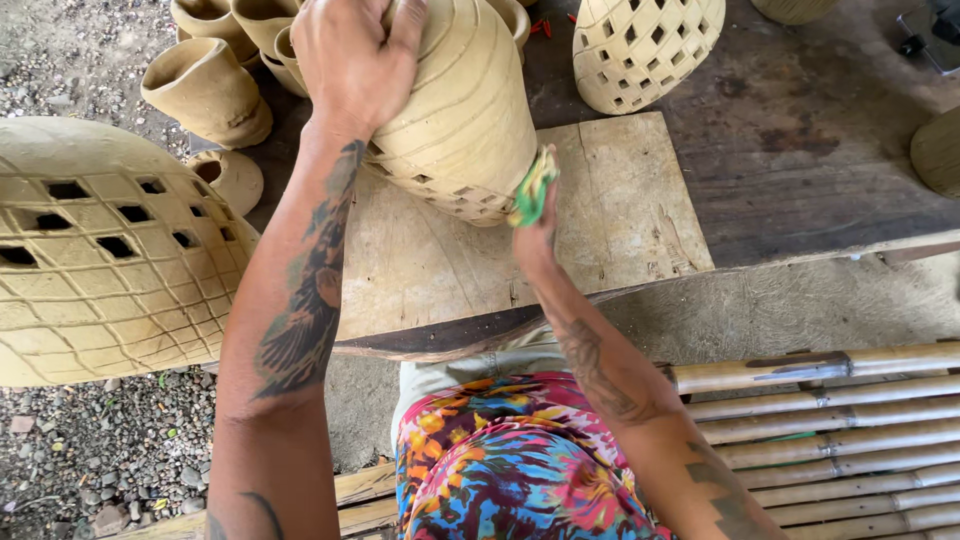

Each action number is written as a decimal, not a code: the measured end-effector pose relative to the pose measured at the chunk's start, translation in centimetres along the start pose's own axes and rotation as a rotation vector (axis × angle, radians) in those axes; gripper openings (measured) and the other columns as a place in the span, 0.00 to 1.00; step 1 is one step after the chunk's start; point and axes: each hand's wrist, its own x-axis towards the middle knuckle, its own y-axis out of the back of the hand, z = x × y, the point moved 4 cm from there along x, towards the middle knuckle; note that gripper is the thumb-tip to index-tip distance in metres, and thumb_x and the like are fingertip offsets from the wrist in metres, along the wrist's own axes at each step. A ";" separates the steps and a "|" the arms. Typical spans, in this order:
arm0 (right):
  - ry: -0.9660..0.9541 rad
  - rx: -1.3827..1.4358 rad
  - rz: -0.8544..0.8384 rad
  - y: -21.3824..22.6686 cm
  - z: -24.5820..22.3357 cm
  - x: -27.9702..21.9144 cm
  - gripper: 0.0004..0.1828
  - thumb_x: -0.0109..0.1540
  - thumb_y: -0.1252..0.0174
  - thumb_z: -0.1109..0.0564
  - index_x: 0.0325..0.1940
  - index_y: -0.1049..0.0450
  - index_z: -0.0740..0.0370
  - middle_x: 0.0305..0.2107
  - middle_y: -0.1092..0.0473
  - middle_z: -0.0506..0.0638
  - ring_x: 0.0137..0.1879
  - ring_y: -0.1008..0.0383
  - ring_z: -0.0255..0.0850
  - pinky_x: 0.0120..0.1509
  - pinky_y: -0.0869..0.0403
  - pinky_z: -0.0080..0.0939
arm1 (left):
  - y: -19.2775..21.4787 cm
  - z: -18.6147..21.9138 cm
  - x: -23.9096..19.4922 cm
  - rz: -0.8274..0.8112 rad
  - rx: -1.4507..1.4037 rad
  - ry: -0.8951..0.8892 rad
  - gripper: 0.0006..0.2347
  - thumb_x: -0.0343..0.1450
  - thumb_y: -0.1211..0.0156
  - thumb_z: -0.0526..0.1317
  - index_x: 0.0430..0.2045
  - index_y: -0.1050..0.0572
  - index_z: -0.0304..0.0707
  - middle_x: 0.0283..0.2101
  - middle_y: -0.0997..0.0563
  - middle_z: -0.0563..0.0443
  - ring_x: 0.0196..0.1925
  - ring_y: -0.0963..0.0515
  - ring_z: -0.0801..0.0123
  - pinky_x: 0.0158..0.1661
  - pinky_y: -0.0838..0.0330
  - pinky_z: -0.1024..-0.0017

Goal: The person wipes a ceramic vase using a cloth, cleaning the exterior and the base, and then uses the cloth to wipe the surface of a wooden board.

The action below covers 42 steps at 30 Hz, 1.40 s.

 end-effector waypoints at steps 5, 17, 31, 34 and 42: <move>0.208 -0.921 0.043 -5.4 -2.4 4.8 0.32 0.79 0.64 0.41 0.84 0.62 0.49 0.80 0.59 0.56 0.83 0.53 0.50 0.86 0.46 0.53 | -0.7 1.7 -0.5 0.118 0.099 -0.193 0.10 0.72 0.35 0.41 0.23 0.25 0.34 0.23 0.24 0.42 0.30 0.23 0.45 0.37 0.31 0.50; -0.373 -0.572 0.335 3.9 2.4 2.3 0.35 0.71 0.66 0.43 0.80 0.55 0.61 0.69 0.43 0.65 0.68 0.37 0.52 0.69 0.34 0.57 | -0.4 -1.4 -0.2 0.044 0.098 0.009 0.18 0.74 0.33 0.45 0.16 0.29 0.34 0.18 0.28 0.43 0.24 0.26 0.50 0.33 0.33 0.51; -0.088 -0.432 0.230 2.0 1.6 2.3 0.33 0.74 0.63 0.53 0.82 0.58 0.60 0.74 0.47 0.61 0.75 0.43 0.49 0.78 0.40 0.48 | -0.4 -3.0 0.1 0.057 0.122 0.110 0.22 0.74 0.33 0.47 0.13 0.32 0.33 0.17 0.28 0.43 0.23 0.25 0.51 0.31 0.33 0.53; -0.044 -0.373 0.098 -0.1 0.4 7.2 0.35 0.75 0.55 0.55 0.84 0.56 0.64 0.79 0.50 0.56 0.83 0.49 0.42 0.84 0.44 0.41 | -0.6 -1.7 -0.2 0.058 0.125 0.046 0.18 0.74 0.34 0.46 0.18 0.28 0.34 0.18 0.27 0.43 0.24 0.25 0.48 0.32 0.34 0.51; 0.747 -1.351 -0.140 -12.0 -4.8 6.2 0.27 0.73 0.50 0.46 0.77 0.41 0.50 0.73 0.42 0.56 0.80 0.45 0.53 0.85 0.42 0.61 | -1.3 -1.3 0.7 0.174 0.128 -0.159 0.08 0.72 0.39 0.41 0.25 0.22 0.37 0.24 0.21 0.44 0.29 0.20 0.49 0.35 0.29 0.52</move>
